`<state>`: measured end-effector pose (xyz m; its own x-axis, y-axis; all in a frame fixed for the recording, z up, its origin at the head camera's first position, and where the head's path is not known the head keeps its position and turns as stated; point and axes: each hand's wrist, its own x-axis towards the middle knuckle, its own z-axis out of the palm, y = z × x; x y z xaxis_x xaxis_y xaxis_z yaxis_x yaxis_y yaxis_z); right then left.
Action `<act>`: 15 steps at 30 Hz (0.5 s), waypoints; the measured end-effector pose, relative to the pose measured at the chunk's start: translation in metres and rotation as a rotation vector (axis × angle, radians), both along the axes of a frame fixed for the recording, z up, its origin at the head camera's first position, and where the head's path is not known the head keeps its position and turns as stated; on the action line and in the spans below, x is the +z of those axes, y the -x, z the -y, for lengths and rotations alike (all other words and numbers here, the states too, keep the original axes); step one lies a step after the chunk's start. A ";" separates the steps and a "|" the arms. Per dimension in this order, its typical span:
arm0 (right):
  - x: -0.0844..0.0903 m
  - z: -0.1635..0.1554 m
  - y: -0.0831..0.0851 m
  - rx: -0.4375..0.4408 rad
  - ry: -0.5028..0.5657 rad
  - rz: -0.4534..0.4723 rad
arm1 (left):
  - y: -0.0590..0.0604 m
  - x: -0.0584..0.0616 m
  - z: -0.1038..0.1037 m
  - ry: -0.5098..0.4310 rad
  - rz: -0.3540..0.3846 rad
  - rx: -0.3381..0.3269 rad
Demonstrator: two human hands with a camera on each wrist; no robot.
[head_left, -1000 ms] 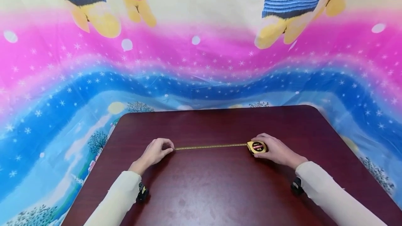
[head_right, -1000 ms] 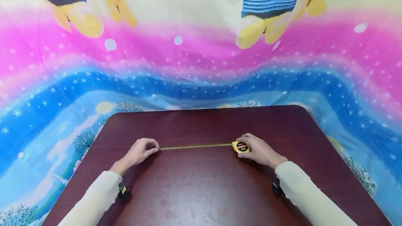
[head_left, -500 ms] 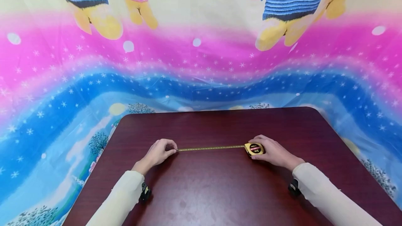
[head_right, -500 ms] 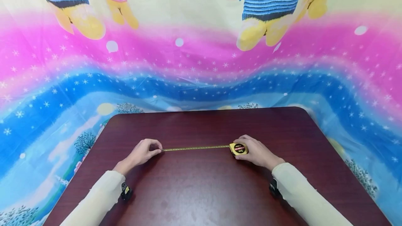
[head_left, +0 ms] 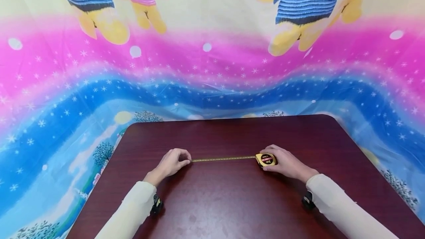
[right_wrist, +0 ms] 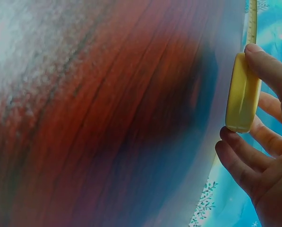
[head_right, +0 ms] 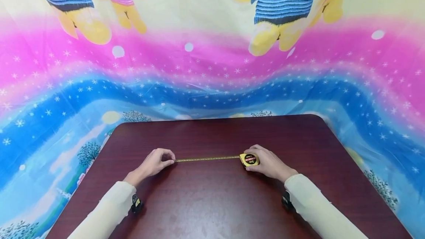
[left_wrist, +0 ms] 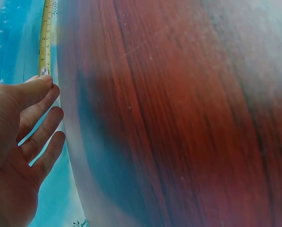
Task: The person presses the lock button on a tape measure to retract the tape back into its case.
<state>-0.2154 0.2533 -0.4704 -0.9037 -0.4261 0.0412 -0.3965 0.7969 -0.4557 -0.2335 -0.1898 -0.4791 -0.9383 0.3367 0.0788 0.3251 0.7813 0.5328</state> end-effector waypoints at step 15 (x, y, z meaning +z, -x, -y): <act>-0.004 0.006 0.005 0.007 -0.011 0.004 | 0.000 -0.006 -0.008 -0.018 0.027 -0.014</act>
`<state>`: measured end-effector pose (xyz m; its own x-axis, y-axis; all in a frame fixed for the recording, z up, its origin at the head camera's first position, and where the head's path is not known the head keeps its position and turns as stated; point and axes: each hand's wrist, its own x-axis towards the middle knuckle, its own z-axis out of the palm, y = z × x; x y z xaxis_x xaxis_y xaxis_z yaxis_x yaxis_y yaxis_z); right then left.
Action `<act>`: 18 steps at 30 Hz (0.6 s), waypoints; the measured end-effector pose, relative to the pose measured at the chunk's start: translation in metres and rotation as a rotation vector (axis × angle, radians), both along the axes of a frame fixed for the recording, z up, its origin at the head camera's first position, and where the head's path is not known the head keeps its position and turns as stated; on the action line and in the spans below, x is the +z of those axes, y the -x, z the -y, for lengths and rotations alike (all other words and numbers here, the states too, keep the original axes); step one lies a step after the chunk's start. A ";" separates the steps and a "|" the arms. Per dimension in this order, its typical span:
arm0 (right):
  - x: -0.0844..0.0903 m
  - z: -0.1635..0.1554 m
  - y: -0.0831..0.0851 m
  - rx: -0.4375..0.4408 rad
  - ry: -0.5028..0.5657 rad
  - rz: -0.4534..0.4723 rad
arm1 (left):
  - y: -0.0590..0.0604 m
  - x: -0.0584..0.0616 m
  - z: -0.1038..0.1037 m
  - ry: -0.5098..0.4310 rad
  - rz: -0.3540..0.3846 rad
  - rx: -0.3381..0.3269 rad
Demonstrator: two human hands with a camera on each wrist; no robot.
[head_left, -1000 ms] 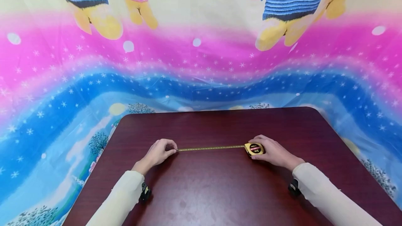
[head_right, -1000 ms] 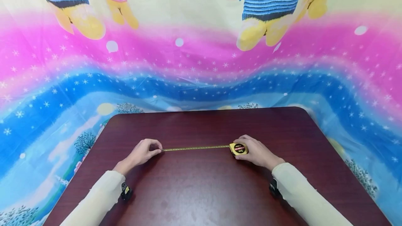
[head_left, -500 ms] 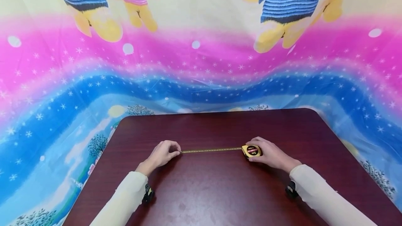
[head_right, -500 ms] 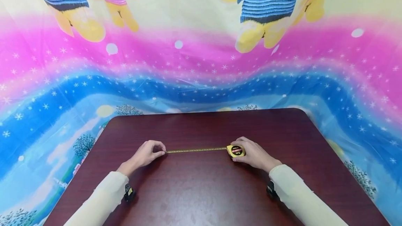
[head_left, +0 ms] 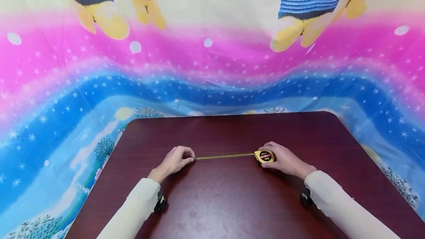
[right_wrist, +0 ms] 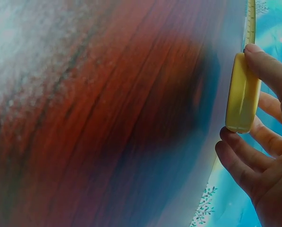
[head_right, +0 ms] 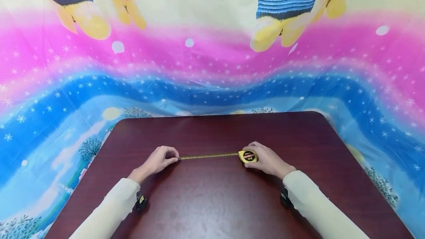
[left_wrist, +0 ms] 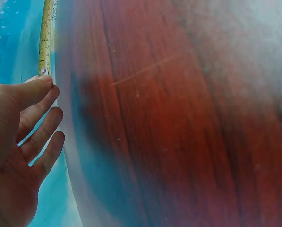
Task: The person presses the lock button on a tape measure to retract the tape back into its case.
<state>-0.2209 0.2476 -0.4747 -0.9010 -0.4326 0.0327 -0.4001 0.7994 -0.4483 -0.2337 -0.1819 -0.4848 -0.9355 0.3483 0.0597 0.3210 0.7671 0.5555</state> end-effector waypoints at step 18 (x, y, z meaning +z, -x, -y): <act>0.000 0.008 -0.002 0.005 0.004 -0.009 | 0.004 -0.007 -0.016 -0.006 -0.012 -0.028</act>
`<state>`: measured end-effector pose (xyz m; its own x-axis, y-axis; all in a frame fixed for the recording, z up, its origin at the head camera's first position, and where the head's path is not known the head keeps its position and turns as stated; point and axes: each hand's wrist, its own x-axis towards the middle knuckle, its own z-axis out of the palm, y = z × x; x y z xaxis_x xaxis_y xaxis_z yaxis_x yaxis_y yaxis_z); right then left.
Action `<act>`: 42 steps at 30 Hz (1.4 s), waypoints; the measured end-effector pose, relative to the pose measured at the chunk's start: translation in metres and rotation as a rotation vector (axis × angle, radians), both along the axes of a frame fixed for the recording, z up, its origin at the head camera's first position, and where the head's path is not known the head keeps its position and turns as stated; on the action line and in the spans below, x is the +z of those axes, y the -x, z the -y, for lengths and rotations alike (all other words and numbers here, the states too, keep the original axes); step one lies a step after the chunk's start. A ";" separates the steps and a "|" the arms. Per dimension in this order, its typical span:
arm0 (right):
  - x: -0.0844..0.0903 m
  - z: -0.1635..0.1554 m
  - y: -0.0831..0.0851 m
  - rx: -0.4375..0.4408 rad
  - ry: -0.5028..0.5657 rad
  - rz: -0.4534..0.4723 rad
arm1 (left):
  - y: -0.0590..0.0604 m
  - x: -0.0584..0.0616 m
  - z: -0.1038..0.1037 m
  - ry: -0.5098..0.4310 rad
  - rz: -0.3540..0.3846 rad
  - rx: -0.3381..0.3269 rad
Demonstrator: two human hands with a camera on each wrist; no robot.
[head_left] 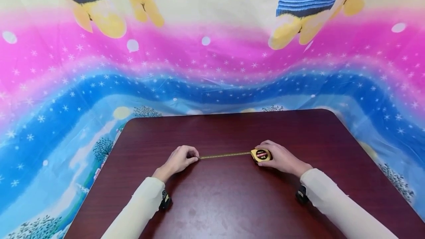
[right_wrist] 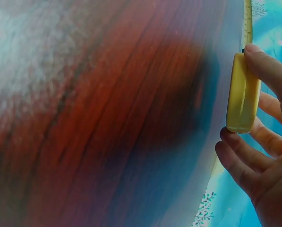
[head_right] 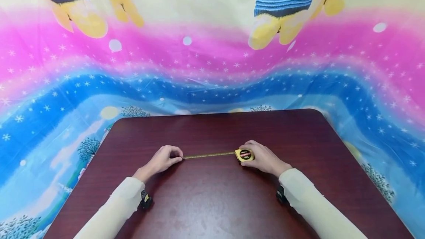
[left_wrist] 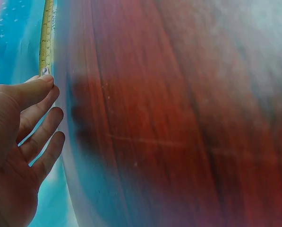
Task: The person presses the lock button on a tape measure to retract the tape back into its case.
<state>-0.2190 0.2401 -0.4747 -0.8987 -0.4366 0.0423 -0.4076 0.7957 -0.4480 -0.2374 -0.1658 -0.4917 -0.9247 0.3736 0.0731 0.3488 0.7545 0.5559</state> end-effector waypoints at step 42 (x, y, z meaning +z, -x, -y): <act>0.002 0.020 0.005 0.022 0.008 0.052 | 0.012 0.005 -0.035 -0.013 0.018 -0.063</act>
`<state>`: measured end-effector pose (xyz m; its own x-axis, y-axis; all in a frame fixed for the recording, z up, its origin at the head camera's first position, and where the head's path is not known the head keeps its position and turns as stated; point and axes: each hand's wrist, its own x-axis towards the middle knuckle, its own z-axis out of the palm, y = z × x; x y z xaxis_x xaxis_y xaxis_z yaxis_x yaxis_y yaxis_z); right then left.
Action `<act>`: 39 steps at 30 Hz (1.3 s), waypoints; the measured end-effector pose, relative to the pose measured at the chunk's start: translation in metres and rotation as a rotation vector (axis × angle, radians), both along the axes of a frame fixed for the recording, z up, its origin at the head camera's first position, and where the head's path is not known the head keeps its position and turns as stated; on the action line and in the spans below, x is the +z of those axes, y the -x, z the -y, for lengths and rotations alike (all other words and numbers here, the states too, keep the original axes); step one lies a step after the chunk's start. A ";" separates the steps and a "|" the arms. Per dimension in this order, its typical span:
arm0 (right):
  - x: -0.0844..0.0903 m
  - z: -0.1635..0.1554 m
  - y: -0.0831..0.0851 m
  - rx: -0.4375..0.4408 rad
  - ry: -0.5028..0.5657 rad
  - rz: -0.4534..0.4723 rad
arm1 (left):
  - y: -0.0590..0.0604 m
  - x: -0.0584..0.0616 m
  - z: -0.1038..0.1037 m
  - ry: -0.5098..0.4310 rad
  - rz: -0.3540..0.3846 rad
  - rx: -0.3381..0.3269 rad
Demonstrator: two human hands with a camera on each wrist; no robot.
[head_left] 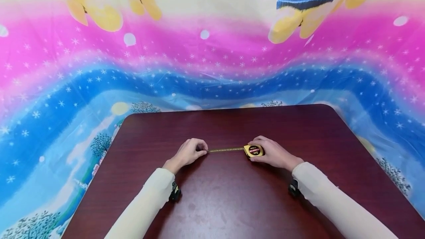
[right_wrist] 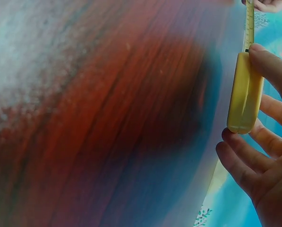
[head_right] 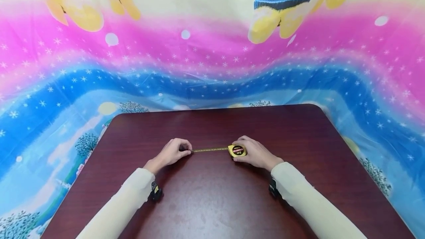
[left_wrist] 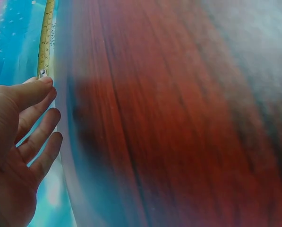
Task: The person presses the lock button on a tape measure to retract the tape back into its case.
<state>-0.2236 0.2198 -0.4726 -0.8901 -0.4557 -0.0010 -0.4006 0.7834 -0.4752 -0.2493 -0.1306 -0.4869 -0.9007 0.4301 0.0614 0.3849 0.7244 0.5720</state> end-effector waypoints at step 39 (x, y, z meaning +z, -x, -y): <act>-0.002 0.018 0.002 0.023 -0.018 -0.017 | 0.004 0.002 -0.023 0.011 0.021 -0.055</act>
<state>-0.2253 0.2016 -0.4746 -0.8793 -0.4762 0.0056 -0.4264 0.7820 -0.4545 -0.2537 -0.1079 -0.4850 -0.8767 0.4796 0.0376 0.4122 0.7086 0.5726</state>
